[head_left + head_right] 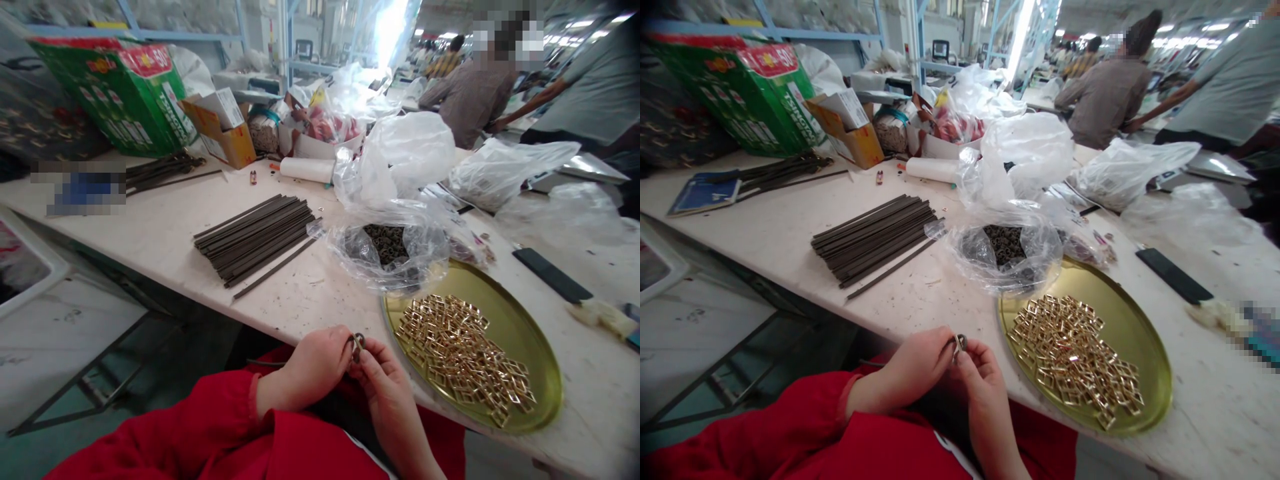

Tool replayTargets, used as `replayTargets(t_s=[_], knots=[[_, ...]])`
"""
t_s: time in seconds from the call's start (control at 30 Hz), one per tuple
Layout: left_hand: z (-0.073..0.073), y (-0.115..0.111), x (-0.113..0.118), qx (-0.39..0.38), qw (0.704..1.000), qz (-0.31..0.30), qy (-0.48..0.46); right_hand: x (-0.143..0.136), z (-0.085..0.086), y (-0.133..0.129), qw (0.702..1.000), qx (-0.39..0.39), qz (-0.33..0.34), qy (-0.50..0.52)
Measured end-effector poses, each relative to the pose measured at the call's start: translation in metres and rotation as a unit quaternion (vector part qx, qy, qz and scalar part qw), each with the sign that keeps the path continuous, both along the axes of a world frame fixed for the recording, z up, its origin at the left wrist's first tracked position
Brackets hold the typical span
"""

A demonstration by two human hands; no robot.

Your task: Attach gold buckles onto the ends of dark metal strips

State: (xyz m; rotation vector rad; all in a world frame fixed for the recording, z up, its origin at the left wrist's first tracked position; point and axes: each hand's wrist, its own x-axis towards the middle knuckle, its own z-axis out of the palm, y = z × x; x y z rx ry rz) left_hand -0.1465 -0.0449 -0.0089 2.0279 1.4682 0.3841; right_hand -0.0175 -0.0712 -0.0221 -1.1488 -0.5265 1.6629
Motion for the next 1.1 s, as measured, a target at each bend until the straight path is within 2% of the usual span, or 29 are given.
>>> replayTargets(t_s=[0.2, 0.37, 0.7, 0.9, 1.1], knots=[[-0.005, -0.002, 0.002, 0.013, 1.000, 0.012, 0.026, -0.006, 0.008, -0.001, 0.998, -0.028, -0.017, 0.048], [-0.010, -0.002, 0.001, 0.028, 0.999, 0.015, 0.040, -0.009, 0.006, -0.002, 0.996, -0.040, -0.025, 0.078], [-0.011, -0.002, 0.000, 0.030, 0.998, -0.018, 0.044, -0.011, 0.005, -0.002, 0.993, -0.047, -0.015, 0.103], [-0.012, 0.001, -0.002, 0.006, 0.997, -0.065, 0.032, -0.007, 0.002, 0.000, 0.990, -0.058, -0.030, 0.128], [-0.012, 0.000, -0.003, -0.001, 0.998, -0.067, 0.007, -0.003, -0.001, 0.000, 0.991, -0.065, -0.036, 0.111]])
